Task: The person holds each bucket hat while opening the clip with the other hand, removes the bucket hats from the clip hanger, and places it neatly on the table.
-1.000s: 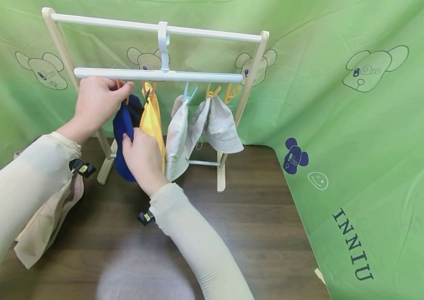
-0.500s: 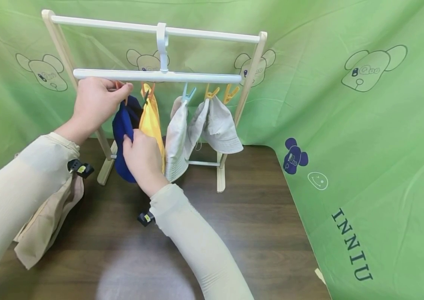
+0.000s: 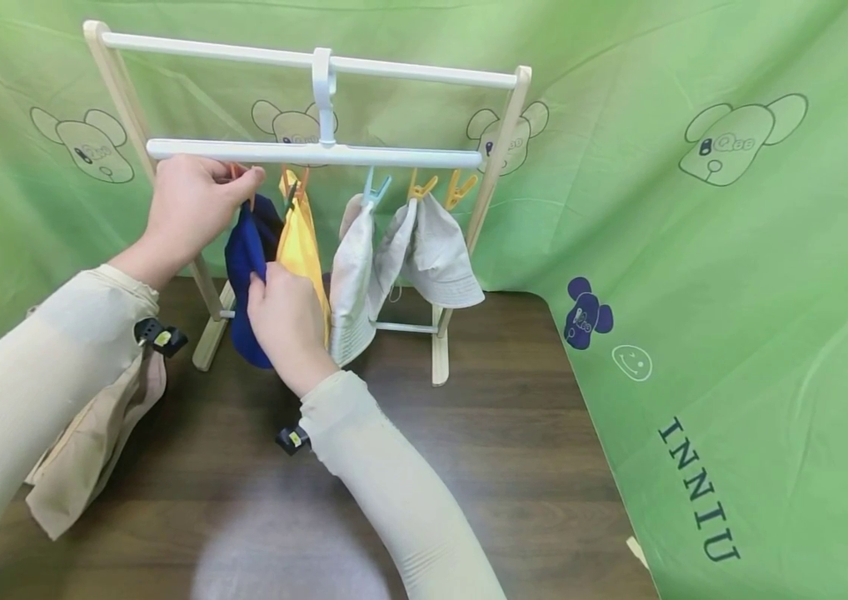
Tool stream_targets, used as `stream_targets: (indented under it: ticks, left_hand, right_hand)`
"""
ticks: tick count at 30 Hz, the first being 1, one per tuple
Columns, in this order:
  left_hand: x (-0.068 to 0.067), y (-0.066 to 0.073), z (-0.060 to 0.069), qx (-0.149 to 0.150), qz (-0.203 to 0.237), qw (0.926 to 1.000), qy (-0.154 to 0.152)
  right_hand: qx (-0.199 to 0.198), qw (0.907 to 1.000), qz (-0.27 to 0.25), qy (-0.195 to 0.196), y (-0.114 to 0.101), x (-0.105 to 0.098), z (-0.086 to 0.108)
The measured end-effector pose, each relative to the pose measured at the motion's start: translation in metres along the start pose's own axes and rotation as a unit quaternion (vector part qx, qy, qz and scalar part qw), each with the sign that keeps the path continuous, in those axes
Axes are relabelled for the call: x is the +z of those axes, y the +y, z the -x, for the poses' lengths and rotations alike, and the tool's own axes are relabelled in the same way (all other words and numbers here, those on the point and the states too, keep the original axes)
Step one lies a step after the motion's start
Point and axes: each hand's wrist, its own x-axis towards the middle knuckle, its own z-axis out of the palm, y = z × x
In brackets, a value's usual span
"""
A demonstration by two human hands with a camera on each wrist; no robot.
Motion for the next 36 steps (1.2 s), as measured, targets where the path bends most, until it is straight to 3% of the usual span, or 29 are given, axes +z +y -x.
stream_targets:
  ticks: [12,29,36]
  left_hand:
    - [-0.001,0.002,0.000,-0.003,0.007,1.0000,-0.002]
    - [-0.003,0.004,0.002,-0.020,0.005,0.9996,-0.017]
    - [-0.003,0.005,0.002,-0.023,0.002,0.9995,-0.023]
  right_hand:
    - [-0.018,0.9995,0.011,0.023,0.000,-0.001,0.004]
    - [-0.018,0.9989,0.043,0.010,0.005,-0.001,0.010]
    - [-0.014,0.9998,0.014,0.001,0.010,0.001,0.014]
